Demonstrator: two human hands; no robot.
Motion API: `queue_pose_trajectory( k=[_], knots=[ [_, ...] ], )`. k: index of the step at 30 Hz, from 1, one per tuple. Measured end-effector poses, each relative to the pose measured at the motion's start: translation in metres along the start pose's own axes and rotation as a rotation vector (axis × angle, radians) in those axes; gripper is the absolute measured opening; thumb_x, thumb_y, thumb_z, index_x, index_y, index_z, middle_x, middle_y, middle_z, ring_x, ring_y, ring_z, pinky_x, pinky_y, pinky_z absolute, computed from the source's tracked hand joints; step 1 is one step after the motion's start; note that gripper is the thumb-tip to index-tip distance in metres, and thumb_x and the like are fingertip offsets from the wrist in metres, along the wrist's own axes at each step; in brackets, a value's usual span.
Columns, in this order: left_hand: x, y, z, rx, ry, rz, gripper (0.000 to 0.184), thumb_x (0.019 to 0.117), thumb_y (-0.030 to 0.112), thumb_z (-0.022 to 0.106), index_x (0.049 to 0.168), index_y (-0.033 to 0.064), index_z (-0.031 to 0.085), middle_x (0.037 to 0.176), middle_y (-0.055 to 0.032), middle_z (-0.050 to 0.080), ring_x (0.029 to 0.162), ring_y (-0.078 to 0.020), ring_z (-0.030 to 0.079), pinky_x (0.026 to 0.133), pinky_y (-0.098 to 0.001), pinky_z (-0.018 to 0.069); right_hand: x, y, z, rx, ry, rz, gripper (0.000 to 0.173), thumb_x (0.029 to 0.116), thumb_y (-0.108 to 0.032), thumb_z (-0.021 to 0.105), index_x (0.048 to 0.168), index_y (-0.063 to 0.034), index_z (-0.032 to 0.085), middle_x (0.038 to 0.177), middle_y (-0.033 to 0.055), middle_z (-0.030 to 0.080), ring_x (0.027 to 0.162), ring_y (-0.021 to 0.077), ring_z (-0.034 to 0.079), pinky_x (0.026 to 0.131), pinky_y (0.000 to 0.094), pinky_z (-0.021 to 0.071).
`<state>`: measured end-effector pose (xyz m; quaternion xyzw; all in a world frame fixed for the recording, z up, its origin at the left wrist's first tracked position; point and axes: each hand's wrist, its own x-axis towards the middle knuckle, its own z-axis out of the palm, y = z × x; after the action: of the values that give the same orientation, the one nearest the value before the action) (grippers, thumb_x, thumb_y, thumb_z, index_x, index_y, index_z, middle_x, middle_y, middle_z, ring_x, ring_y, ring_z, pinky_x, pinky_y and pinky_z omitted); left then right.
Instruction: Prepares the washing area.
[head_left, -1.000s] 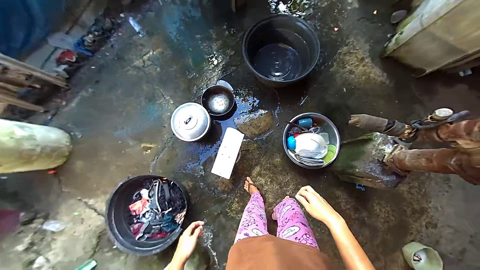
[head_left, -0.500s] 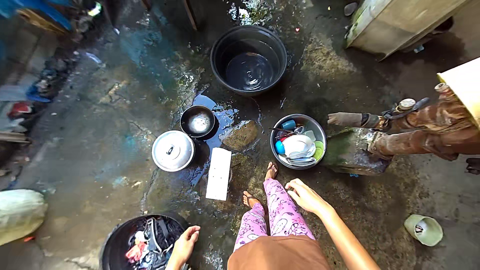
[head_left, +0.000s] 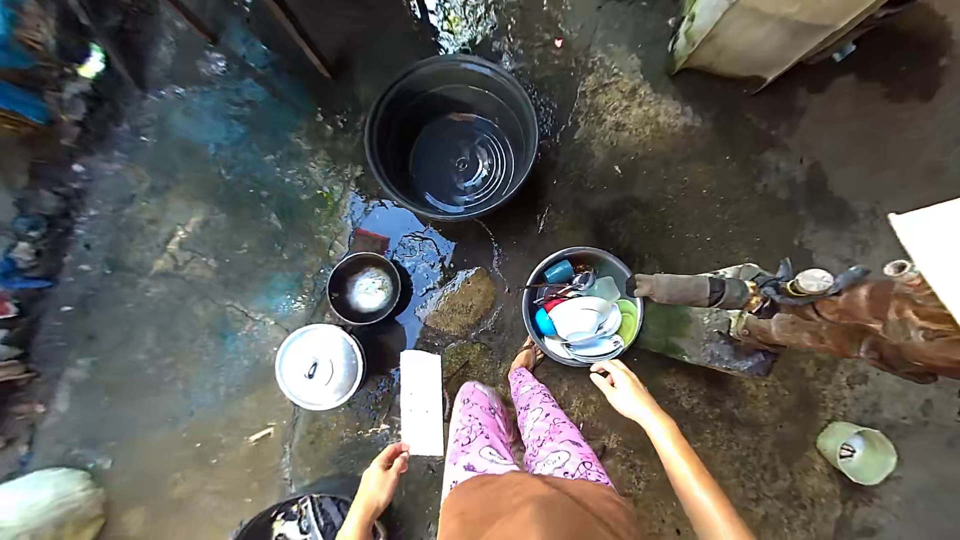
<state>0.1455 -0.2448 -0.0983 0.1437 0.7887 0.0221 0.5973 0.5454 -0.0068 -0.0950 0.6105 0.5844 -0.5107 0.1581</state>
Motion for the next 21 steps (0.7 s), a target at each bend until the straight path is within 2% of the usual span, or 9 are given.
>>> queue_pose_trajectory(
  k=[2,4,6,9,11,15,17,19,21],
  knots=[
    [0.011,0.025,-0.013,0.022,-0.012,-0.001,0.035,0.1102,0.011,0.045,0.139,-0.0067,0.055,0.135,-0.0296,0.060,0.120,-0.0392,0.063,0.105,-0.0518,0.0473,0.011,0.018,-0.008,0.181,0.132,0.067,0.042,0.1063,-0.021,0.056,0.138,0.0069,0.055,0.139,0.0289,0.056,0.117,0.0369,0.062,0.102,0.0464,0.0491],
    [0.025,0.052,-0.034,0.045,-0.037,0.002,0.036,0.1105,0.011,0.043,0.140,-0.0057,0.053,0.137,-0.0292,0.059,0.121,-0.0390,0.062,0.103,-0.0523,0.0478,0.016,0.032,-0.014,0.324,0.252,0.158,0.045,0.1066,-0.022,0.056,0.140,0.0075,0.052,0.137,0.0300,0.057,0.119,0.0380,0.062,0.103,0.0467,0.0487],
    [0.041,0.090,-0.063,0.074,-0.030,0.019,0.036,0.1106,0.010,0.041,0.141,-0.0062,0.052,0.137,-0.0295,0.058,0.121,-0.0394,0.061,0.102,-0.0525,0.0474,0.017,0.030,-0.021,0.378,0.256,0.218,0.042,0.1079,-0.022,0.053,0.138,0.0066,0.054,0.132,0.0291,0.060,0.113,0.0372,0.064,0.098,0.0480,0.0502],
    [0.065,0.157,-0.108,0.121,0.031,0.117,0.036,0.1101,0.009,0.042,0.141,-0.0093,0.051,0.139,-0.0315,0.057,0.125,-0.0416,0.060,0.106,-0.0530,0.0463,0.031,-0.006,-0.030,0.426,0.088,0.199,0.037,0.1088,-0.020,0.051,0.134,0.0060,0.057,0.128,0.0278,0.062,0.110,0.0358,0.065,0.095,0.0485,0.0519],
    [0.084,0.199,-0.130,0.155,0.042,0.190,0.037,0.1102,0.010,0.041,0.140,-0.0087,0.052,0.138,-0.0307,0.058,0.123,-0.0403,0.061,0.104,-0.0530,0.0471,0.057,-0.041,-0.028,0.464,0.022,0.141,0.037,0.1082,-0.019,0.051,0.134,0.0067,0.057,0.128,0.0272,0.063,0.110,0.0341,0.065,0.095,0.0468,0.0521],
    [0.121,0.268,-0.157,0.184,-0.024,0.261,0.035,0.1095,0.008,0.042,0.138,-0.0107,0.052,0.134,-0.0312,0.060,0.118,-0.0373,0.063,0.103,-0.0483,0.0485,0.153,-0.120,-0.019,0.603,-0.025,0.107,0.039,0.1091,-0.023,0.050,0.137,0.0046,0.055,0.128,0.0259,0.062,0.109,0.0325,0.065,0.091,0.0464,0.0536],
    [0.139,0.275,-0.168,0.224,-0.095,0.235,0.035,0.1094,0.008,0.043,0.138,-0.0104,0.052,0.133,-0.0308,0.061,0.119,-0.0364,0.064,0.104,-0.0472,0.0487,0.208,-0.151,-0.017,0.627,-0.026,0.150,0.044,0.1097,-0.029,0.049,0.140,0.0033,0.053,0.127,0.0258,0.062,0.107,0.0334,0.064,0.090,0.0483,0.0529],
    [0.155,0.266,-0.183,0.259,-0.143,0.189,0.035,0.1091,0.008,0.044,0.137,-0.0104,0.053,0.131,-0.0306,0.062,0.118,-0.0371,0.064,0.104,-0.0481,0.0488,0.265,-0.175,-0.018,0.604,0.006,0.213,0.050,0.1090,-0.035,0.050,0.142,0.0029,0.051,0.127,0.0264,0.062,0.107,0.0355,0.065,0.090,0.0511,0.0526],
    [0.168,0.245,-0.199,0.270,-0.160,0.119,0.036,0.1092,0.009,0.044,0.137,-0.0107,0.054,0.133,-0.0314,0.061,0.121,-0.0400,0.063,0.106,-0.0507,0.0482,0.318,-0.190,-0.026,0.583,0.017,0.309,0.058,0.1083,-0.040,0.050,0.147,0.0027,0.046,0.135,0.0277,0.059,0.117,0.0393,0.062,0.096,0.0545,0.0508]
  ],
)
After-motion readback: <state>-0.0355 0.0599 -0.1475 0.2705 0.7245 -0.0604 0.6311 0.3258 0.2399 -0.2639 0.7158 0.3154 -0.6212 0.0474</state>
